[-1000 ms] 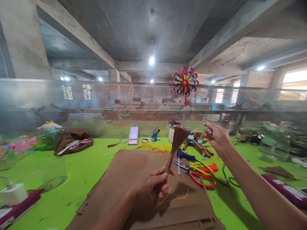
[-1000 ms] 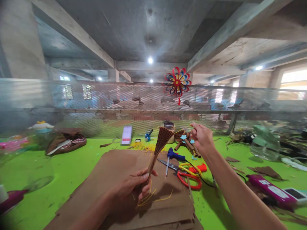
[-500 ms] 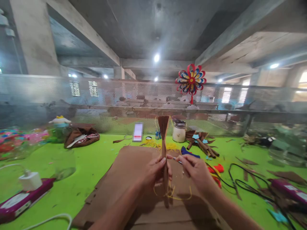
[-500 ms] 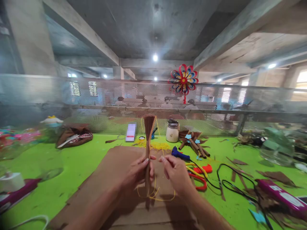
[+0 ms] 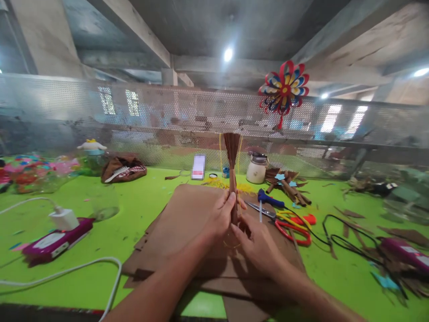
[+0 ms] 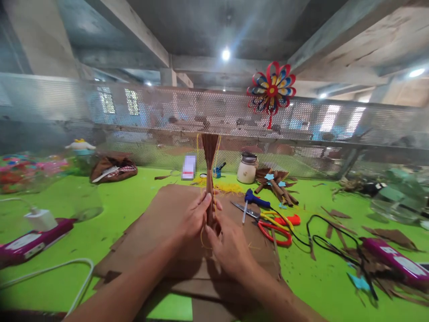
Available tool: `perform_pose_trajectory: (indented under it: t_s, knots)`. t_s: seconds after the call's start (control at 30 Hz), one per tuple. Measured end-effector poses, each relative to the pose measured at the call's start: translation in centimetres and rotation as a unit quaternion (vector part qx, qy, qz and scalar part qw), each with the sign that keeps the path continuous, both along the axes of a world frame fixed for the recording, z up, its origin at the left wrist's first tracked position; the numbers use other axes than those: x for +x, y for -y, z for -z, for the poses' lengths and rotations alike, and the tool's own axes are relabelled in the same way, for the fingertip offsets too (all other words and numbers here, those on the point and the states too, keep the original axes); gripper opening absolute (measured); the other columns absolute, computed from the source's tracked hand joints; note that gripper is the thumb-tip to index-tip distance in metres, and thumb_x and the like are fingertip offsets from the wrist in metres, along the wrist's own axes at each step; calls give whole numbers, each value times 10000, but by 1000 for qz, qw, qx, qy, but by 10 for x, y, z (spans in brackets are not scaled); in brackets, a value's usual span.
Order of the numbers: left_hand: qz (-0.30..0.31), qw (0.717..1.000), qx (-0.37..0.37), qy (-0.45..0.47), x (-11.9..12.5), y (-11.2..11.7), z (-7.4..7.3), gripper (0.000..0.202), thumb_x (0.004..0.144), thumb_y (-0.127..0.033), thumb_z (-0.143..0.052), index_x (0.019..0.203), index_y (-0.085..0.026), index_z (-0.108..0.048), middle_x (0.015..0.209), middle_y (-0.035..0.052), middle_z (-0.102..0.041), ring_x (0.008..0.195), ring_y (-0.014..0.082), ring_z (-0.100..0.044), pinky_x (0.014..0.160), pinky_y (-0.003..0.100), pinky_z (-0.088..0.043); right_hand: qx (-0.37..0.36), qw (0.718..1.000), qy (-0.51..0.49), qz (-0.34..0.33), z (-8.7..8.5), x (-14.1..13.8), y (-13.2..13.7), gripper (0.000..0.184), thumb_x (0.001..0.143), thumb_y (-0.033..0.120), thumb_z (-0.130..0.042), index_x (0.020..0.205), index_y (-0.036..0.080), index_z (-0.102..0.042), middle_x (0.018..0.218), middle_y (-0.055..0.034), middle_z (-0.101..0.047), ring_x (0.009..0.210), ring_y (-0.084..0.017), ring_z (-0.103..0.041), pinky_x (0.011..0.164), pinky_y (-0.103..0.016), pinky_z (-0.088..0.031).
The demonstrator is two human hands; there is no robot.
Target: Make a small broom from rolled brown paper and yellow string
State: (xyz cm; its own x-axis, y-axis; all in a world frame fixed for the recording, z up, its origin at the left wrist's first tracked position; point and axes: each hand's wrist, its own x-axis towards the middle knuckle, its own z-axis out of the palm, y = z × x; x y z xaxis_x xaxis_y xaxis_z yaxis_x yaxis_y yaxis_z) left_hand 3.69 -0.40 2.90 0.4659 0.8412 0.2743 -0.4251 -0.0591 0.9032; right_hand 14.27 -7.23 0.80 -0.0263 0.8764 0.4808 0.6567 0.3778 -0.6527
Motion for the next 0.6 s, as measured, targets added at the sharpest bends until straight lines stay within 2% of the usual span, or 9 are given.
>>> perform_pose_trajectory:
  t_s: [0.07,0.17,0.3,0.4,0.6]
  knots:
    - [-7,1000,-21,15,3,1,2,351,786,-459,-511,997,-180,-489,762,-3,-570,547,70,-498,504,191,-401,-19,999,31,13,1,-3,0,131,819,299,-471,835,186,-536,750,-28,-600,642,-161,-528,594,-259,-371]
    - [-28,997,-42,65,9,3,4,287,800,-421,-512,952,-179,-490,821,16,-595,722,103,-569,637,214,-444,-34,997,63,41,4,-4,-1,159,836,315,-435,861,187,-527,797,-48,-609,677,-181,-543,611,-275,-365]
    - [-12,994,-43,102,13,5,3,227,835,-379,-473,931,-173,-467,810,25,-612,788,125,-589,747,267,-443,-44,998,45,15,11,-3,-2,285,874,299,-355,1087,183,-503,885,-94,-634,780,-222,-579,657,-292,-382]
    - [-16,997,-31,72,12,5,3,262,833,-403,-465,964,-176,-460,740,12,-606,742,130,-595,734,275,-442,-44,999,-3,-25,15,-2,-2,361,879,291,-344,1211,196,-449,865,-88,-646,803,-227,-593,670,-288,-401]
    - [-40,998,14,-51,12,8,4,385,799,-462,-481,1032,-157,-510,697,7,-594,563,103,-519,577,227,-408,-33,989,-126,-69,14,0,-11,418,879,366,-350,1254,207,-443,843,-51,-626,697,-185,-577,594,-263,-430]
